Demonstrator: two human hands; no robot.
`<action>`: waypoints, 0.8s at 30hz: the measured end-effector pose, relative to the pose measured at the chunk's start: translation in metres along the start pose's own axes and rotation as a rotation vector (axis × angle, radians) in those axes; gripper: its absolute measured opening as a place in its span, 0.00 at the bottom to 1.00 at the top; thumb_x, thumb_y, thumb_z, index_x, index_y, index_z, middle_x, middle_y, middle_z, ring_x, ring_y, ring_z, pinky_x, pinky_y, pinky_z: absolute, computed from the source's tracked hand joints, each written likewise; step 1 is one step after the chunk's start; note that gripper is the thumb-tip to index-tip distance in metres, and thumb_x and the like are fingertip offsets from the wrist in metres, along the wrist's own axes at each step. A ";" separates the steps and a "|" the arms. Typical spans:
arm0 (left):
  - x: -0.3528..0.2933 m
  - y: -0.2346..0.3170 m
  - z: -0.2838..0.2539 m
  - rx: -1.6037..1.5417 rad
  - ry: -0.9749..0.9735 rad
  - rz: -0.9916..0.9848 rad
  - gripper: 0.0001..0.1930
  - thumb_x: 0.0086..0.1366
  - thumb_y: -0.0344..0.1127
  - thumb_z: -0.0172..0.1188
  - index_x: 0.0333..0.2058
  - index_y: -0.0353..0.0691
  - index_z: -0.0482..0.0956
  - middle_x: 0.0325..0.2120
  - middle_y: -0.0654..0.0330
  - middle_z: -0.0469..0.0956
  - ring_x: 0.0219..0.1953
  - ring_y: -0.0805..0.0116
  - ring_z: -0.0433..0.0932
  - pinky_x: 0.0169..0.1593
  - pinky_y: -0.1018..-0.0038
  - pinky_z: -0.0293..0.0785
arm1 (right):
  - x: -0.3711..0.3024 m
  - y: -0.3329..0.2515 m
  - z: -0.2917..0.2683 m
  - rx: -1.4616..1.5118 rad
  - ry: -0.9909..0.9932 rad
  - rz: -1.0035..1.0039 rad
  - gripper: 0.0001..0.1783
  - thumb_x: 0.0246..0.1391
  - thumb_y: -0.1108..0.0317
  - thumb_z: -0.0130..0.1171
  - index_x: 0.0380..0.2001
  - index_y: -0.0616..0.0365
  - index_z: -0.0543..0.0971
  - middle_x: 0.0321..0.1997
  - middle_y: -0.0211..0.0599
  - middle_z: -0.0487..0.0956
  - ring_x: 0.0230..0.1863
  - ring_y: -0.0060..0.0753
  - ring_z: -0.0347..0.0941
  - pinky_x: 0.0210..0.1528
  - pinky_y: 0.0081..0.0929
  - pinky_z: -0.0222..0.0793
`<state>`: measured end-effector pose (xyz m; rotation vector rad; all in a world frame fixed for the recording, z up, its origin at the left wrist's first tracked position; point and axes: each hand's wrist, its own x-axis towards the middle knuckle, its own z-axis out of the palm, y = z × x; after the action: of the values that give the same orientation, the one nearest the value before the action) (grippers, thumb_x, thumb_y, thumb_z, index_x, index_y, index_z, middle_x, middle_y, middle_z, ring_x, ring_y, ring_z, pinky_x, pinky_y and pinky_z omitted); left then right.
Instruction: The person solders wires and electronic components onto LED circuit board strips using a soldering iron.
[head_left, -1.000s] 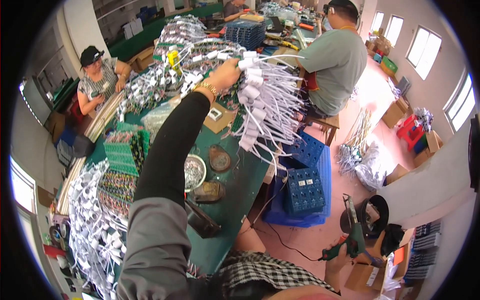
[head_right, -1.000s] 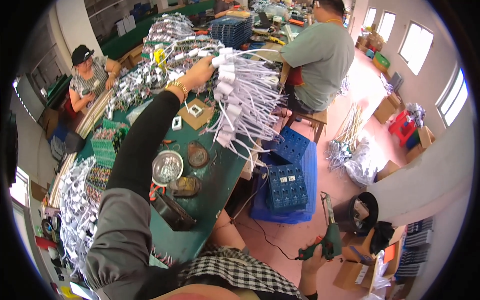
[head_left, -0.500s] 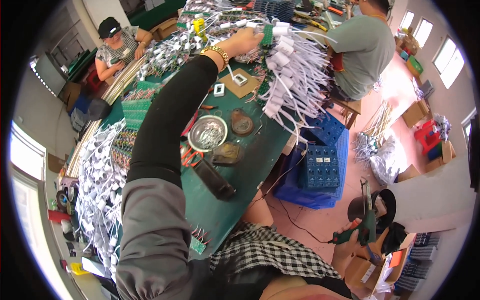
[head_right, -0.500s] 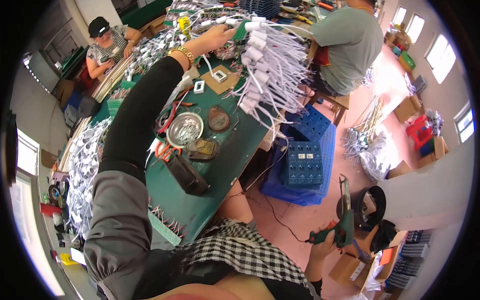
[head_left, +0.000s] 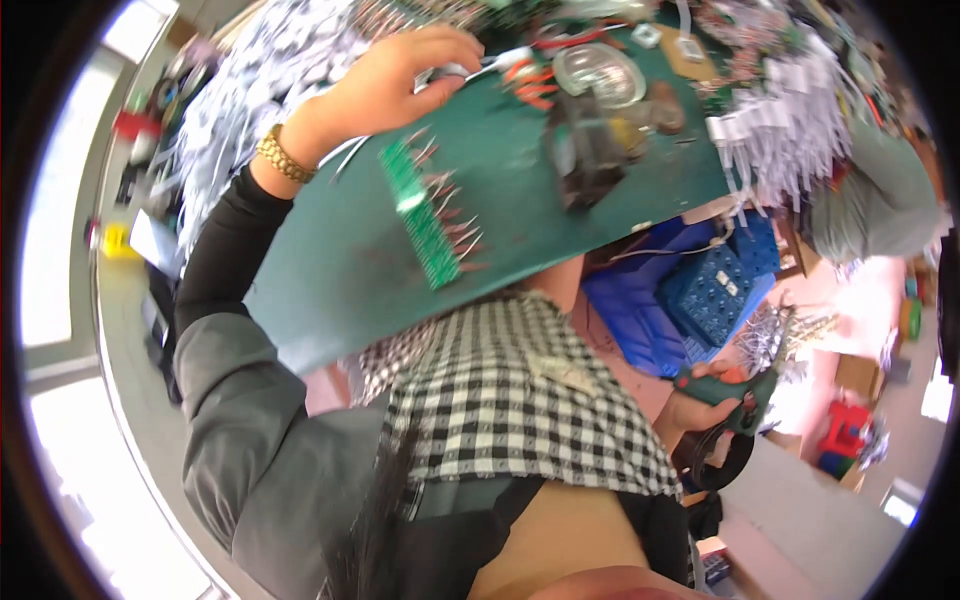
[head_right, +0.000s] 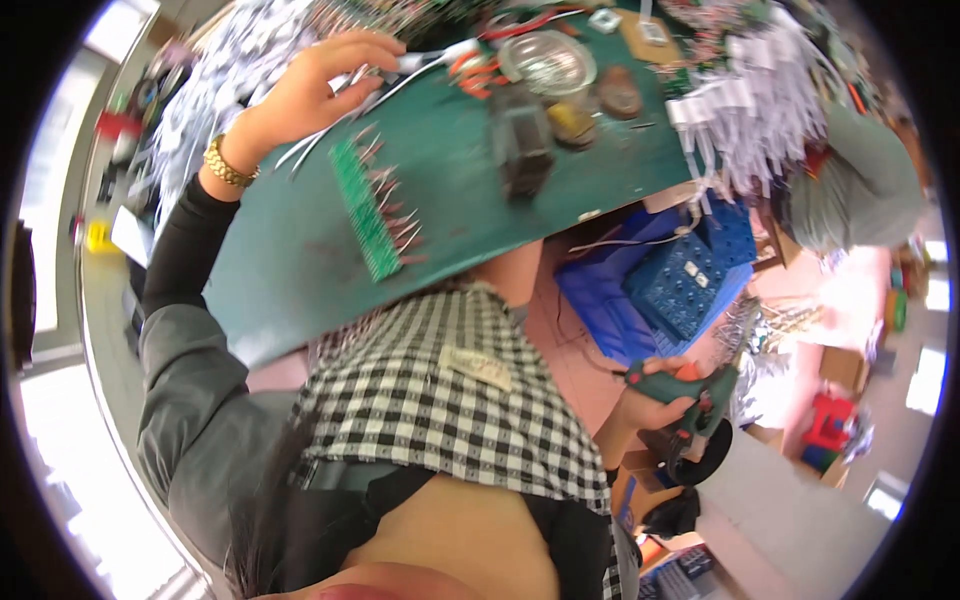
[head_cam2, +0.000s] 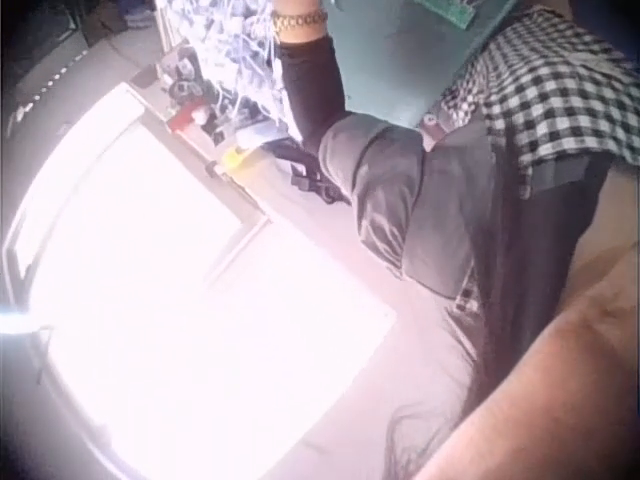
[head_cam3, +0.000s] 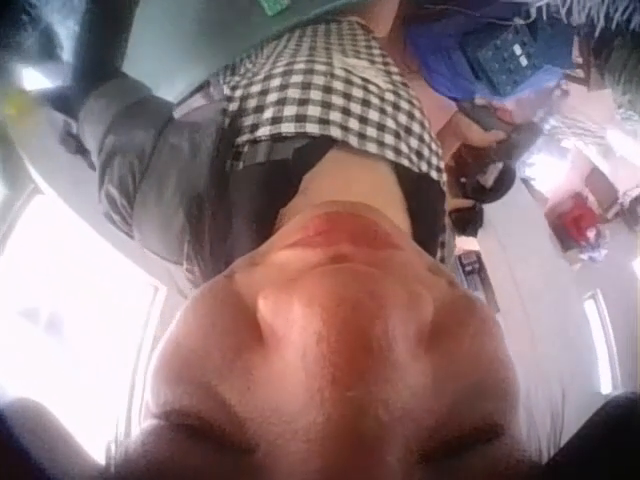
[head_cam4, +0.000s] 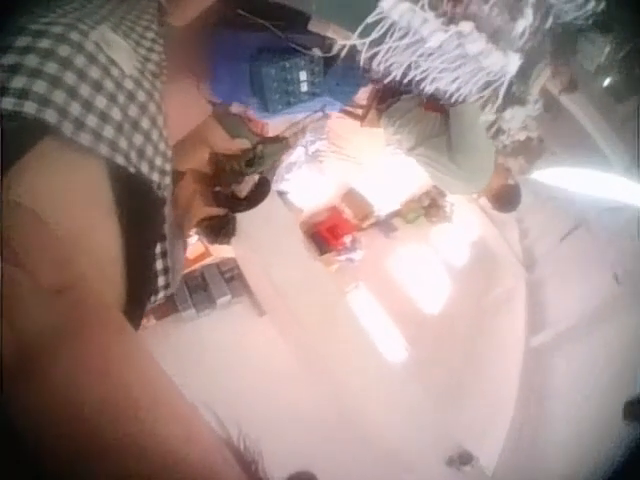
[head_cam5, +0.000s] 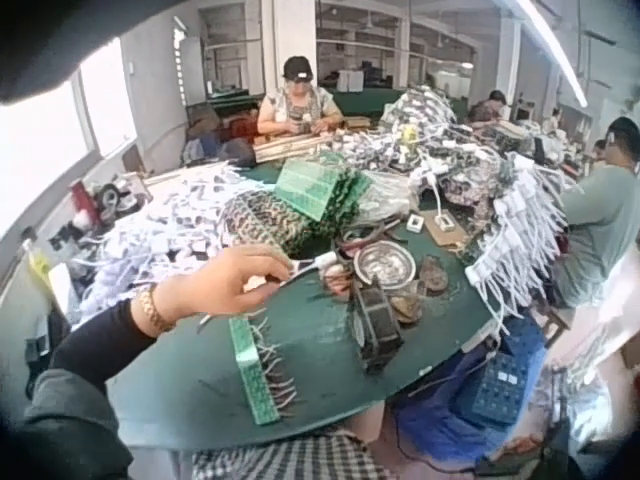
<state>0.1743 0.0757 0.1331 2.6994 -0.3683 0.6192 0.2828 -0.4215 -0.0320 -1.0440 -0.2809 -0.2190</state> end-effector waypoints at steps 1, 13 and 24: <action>-0.032 0.009 0.006 -0.029 -0.064 -0.083 0.13 0.56 0.27 0.59 0.41 0.37 0.76 0.43 0.52 0.76 0.46 0.54 0.75 0.48 0.65 0.71 | 0.003 0.002 0.003 -0.016 -0.017 -0.026 0.30 0.56 0.44 0.46 0.48 0.60 0.67 0.34 0.42 0.71 0.26 0.33 0.66 0.30 0.28 0.65; -0.146 0.074 0.115 0.177 -0.263 -0.112 0.31 0.61 0.58 0.50 0.60 0.52 0.64 0.64 0.54 0.56 0.64 0.52 0.55 0.56 0.50 0.58 | -0.022 0.012 0.076 0.193 -0.404 -0.035 0.32 0.55 0.44 0.50 0.51 0.60 0.64 0.35 0.46 0.72 0.25 0.34 0.68 0.29 0.30 0.67; -0.099 -0.073 0.105 0.493 -0.003 -0.617 0.08 0.59 0.34 0.54 0.31 0.35 0.75 0.32 0.48 0.76 0.32 0.49 0.78 0.37 0.59 0.75 | -0.089 0.015 0.108 0.168 -0.428 0.259 0.30 0.60 0.44 0.42 0.52 0.60 0.63 0.33 0.42 0.70 0.23 0.31 0.67 0.29 0.26 0.65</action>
<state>0.1505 0.1184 -0.0207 3.0205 0.6872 0.5652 0.1902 -0.3158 -0.0222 -0.9429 -0.5352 0.2628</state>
